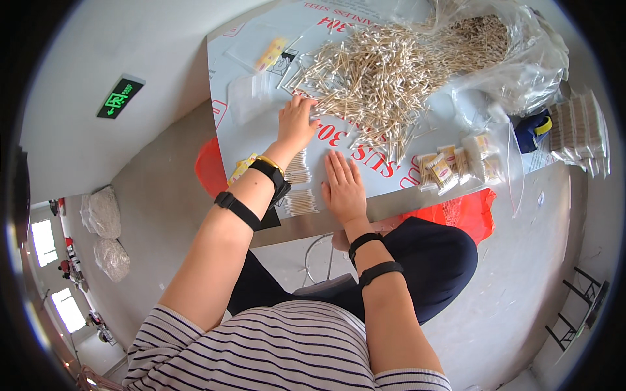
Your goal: Organizing and aligning cotton swabs on a workbench in an industrial setting.
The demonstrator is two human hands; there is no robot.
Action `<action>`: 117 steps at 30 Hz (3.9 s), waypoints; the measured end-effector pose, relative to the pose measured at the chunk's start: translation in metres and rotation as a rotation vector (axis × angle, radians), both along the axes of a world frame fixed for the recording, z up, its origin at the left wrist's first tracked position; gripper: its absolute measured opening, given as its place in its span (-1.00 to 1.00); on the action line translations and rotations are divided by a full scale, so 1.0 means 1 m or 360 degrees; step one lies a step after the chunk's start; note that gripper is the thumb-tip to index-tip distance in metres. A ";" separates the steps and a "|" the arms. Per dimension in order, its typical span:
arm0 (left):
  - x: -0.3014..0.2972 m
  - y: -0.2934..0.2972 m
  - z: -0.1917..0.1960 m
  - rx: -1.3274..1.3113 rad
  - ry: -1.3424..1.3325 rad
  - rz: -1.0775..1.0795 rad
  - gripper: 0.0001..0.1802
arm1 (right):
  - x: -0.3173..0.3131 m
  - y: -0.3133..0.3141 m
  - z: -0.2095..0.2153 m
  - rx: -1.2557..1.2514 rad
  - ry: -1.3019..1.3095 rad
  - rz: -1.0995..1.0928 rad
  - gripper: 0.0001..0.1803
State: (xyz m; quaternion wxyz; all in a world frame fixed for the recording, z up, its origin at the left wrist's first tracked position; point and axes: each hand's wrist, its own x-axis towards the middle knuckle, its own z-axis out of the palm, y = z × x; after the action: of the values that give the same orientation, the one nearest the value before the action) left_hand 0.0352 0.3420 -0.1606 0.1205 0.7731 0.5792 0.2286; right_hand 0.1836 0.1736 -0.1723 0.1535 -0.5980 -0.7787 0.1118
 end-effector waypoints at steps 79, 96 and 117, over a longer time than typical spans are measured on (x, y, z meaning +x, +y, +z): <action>-0.082 -0.092 0.005 -0.0094 0.0418 -0.0305 -0.32 | -0.001 0.000 0.000 0.0037 0.0110 -0.0016 -0.23; -0.109 -0.104 0.000 -0.0198 -0.0073 0.0254 -0.23 | -0.001 0.002 -0.001 0.0106 0.0322 -0.0024 -0.31; -0.097 -0.117 -0.011 -0.0178 0.0230 0.0359 -0.30 | -0.040 0.142 0.008 0.0252 -0.0033 0.0169 -0.96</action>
State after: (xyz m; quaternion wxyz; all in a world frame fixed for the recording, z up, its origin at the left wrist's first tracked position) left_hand -0.0618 0.2251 -0.1719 0.0949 0.7097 0.6814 0.1518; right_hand 0.1434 0.3155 -0.1639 0.1861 -0.5429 -0.8173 0.0516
